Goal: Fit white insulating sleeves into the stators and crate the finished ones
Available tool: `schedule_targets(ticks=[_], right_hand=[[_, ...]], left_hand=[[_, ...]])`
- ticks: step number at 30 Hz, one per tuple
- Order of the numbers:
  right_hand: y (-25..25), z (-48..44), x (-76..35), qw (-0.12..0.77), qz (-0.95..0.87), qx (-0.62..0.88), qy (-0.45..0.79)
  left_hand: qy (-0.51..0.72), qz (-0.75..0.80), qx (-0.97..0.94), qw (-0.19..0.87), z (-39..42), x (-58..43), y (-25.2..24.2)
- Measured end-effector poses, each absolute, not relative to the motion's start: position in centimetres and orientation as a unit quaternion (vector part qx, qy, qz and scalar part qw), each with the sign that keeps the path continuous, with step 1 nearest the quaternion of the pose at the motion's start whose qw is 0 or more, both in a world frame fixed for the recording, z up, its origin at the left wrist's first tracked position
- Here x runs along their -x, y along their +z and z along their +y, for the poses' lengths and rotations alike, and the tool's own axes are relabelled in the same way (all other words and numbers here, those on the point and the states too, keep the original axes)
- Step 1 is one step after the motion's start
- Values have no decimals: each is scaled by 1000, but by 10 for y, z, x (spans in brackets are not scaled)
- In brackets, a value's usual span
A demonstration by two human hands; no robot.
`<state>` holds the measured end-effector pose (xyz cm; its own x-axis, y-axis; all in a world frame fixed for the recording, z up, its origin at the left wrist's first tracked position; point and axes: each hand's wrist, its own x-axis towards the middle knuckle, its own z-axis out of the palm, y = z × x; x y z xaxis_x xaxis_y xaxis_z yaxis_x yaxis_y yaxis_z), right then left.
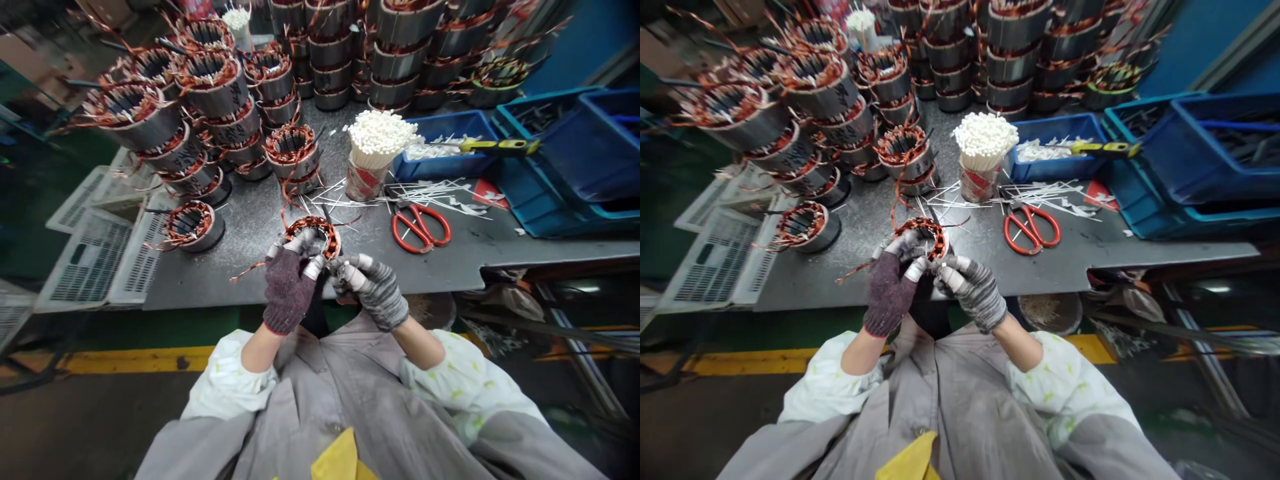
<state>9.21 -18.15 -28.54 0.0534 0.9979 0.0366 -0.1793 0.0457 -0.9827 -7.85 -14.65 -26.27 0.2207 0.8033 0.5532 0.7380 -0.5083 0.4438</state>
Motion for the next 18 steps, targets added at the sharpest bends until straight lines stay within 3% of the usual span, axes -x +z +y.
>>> schedule_targets(ticks=[4,12,18], right_hand=[[-277,-178,-88,552,-353,485,579],[-282,-165,-93,518,-519,537,418],[-284,-167,-97,533,-523,511,425]], left_hand=[[390,423,-818,0,-144,78,-262],[361,381,-851,-32,-148,83,-257],[356,384,-851,-30,-147,84,-258]])
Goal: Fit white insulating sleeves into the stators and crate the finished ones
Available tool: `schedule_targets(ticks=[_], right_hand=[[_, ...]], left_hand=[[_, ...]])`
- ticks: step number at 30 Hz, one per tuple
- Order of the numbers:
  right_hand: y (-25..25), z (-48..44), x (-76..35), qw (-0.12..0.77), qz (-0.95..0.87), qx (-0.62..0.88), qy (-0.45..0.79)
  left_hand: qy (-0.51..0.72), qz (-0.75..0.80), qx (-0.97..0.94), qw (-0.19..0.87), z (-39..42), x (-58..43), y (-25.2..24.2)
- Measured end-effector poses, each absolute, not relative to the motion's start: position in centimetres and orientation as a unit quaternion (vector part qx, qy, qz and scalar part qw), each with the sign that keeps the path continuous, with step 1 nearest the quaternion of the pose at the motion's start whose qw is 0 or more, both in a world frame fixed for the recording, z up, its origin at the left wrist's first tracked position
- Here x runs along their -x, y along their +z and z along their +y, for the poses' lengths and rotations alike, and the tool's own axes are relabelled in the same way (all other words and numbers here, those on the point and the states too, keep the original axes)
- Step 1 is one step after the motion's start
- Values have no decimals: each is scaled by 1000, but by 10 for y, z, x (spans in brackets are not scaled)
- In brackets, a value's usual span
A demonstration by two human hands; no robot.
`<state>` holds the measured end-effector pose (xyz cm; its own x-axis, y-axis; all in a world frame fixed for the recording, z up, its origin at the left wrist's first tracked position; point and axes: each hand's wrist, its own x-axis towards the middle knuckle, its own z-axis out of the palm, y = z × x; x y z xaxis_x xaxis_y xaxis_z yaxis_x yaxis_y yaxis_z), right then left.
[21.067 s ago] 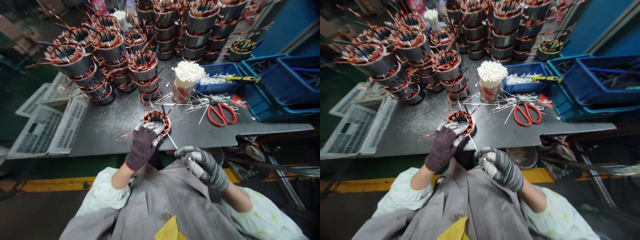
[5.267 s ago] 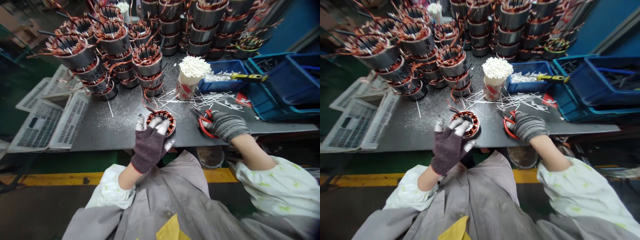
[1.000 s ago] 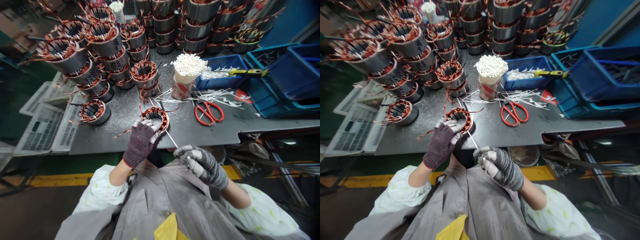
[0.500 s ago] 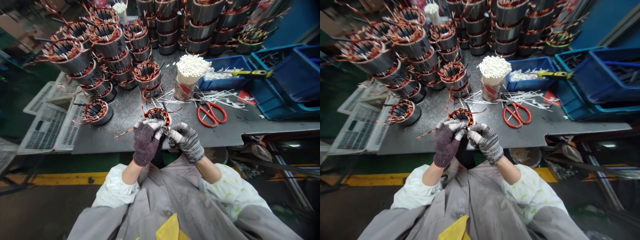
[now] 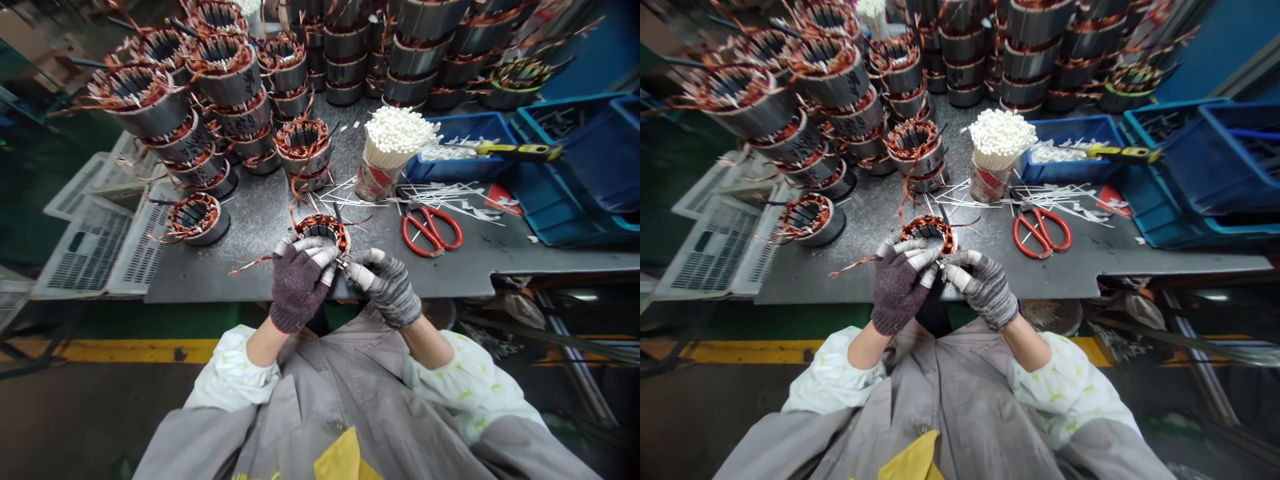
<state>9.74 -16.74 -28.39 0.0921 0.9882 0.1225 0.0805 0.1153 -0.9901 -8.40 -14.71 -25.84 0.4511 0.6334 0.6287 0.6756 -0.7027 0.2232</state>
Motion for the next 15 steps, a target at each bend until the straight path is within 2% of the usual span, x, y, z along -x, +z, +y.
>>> schedule_targets(ticks=[5,12,15], right_hand=[[-288,-160,-100,497,-605,517,346],[-275,-160,-104,376,-771,509,78],[-261,-166,-105,407,-763,498,61]], left_hand=[[-359,-379,853,25,-148,86,-258],[-348,-368,862,-3,-149,86,-257],[-359,-401,842,-6,-150,82,-259]])
